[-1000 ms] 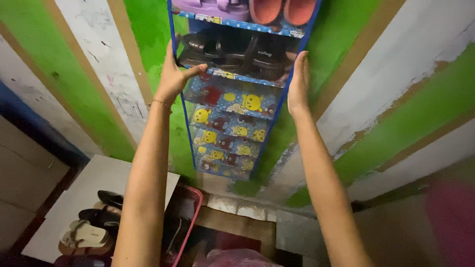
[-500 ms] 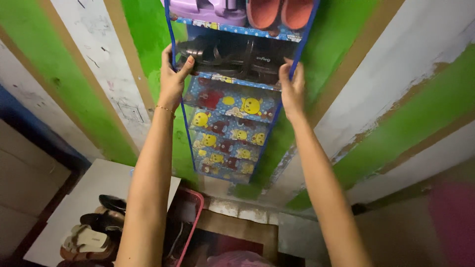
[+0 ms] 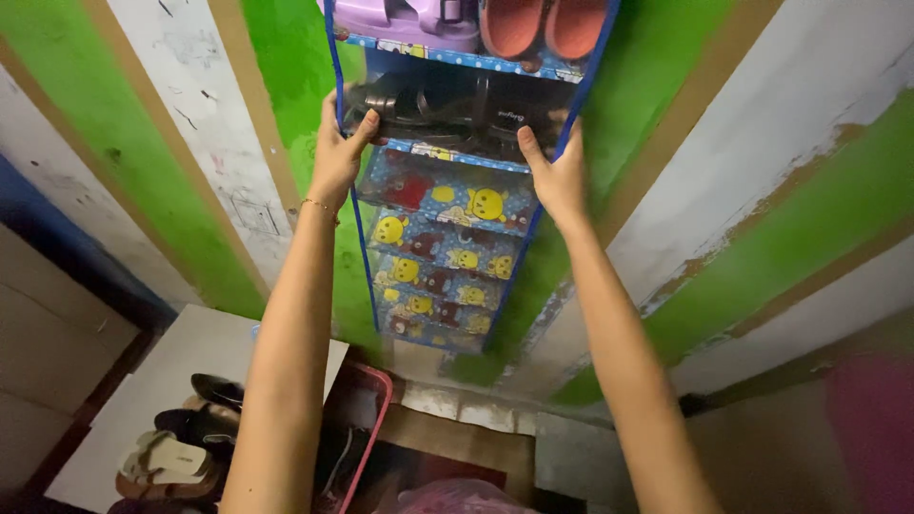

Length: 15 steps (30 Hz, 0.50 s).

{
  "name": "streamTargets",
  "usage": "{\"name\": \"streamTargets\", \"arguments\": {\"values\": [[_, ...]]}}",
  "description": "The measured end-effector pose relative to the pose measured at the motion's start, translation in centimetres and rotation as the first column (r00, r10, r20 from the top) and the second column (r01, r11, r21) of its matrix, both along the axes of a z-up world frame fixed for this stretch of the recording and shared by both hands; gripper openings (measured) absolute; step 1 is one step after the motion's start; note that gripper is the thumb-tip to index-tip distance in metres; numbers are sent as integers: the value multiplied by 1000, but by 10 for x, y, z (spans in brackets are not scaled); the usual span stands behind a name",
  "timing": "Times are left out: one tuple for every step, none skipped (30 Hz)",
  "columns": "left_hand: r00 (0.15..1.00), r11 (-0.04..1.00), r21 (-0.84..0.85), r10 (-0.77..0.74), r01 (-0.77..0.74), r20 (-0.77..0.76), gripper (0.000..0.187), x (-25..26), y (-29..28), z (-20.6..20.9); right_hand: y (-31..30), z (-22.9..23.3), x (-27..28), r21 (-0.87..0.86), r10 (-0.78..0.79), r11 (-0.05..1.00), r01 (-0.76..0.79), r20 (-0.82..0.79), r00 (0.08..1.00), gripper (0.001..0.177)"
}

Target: The person picks up pairs of shoes from a white table and places them into a hanging shoe rack. They handle black sandals, beige slip-ons, black flats, and brown sandals, arranging them on different shelves of the rack.

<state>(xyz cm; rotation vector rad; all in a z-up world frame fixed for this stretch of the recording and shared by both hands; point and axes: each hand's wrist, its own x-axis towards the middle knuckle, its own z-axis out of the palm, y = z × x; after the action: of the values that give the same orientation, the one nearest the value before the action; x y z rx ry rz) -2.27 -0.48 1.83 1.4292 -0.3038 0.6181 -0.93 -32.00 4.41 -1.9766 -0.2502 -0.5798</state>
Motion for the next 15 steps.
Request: {"name": "streamTargets", "arguments": {"values": [[1000, 1000, 0, 0, 0, 1, 59, 5, 1, -4, 0, -3, 5, 0, 0, 1000, 0, 1, 1000, 98], [1000, 1000, -22, -8, 9, 21, 58, 9, 2, -7, 1, -7, 10, 22, 24, 999, -26, 67, 997, 88], [999, 999, -44, -16, 17, 41, 58, 14, 4, -11, 1, -10, 15, 43, 47, 998, -53, 132, 990, 78], [999, 999, -44, -16, 18, 41, 58, 17, 5, -12, 1, -14, 19, 43, 47, 998, -53, 133, 990, 78], [998, 999, -48, -19, 21, 56, 55, 19, 5, -14, 2, -18, 22, 44, 3, 999, -11, 169, 986, 71], [997, 998, -53, -21, 25, 68, 53, 20, 6, -17, 2, -23, 25, 45, -40, 998, 31, 204, 978, 63], [998, 998, -54, -21, 25, 67, 53, 14, 3, -13, 3, -24, 22, 45, -40, 998, 32, 203, 978, 63], [999, 999, -46, -11, 12, 33, 58, 9, 1, -8, 5, -25, 19, 61, -28, 998, 14, 252, 967, 64], [1000, 999, -38, 1, -1, -1, 64, 3, -1, -3, 6, -26, 17, 76, -17, 997, -6, 301, 954, 65], [1000, 999, -37, 1, -1, -1, 64, 1, -1, -3, 7, -26, 17, 76, -17, 997, -6, 301, 954, 65], [1000, 1000, -28, 12, -12, -12, 66, -1, -1, -2, 8, -26, 18, 89, -15, 996, -12, 297, 955, 69], [999, 1000, -19, 21, -22, -25, 69, -4, -2, -3, 8, -27, 17, 100, -13, 995, -16, 290, 957, 73], [999, 1000, -18, 21, -22, -27, 69, -5, -3, -5, 7, -27, 14, 101, -14, 995, -16, 288, 957, 73], [1000, 999, -54, -6, 6, -10, 62, -4, -3, -4, 7, -25, 13, 73, -54, 997, 36, 264, 963, 74], [999, 995, -89, -33, 34, 8, 56, -3, -3, -4, 6, -23, 11, 43, -96, 995, 88, 241, 966, 74]]}}
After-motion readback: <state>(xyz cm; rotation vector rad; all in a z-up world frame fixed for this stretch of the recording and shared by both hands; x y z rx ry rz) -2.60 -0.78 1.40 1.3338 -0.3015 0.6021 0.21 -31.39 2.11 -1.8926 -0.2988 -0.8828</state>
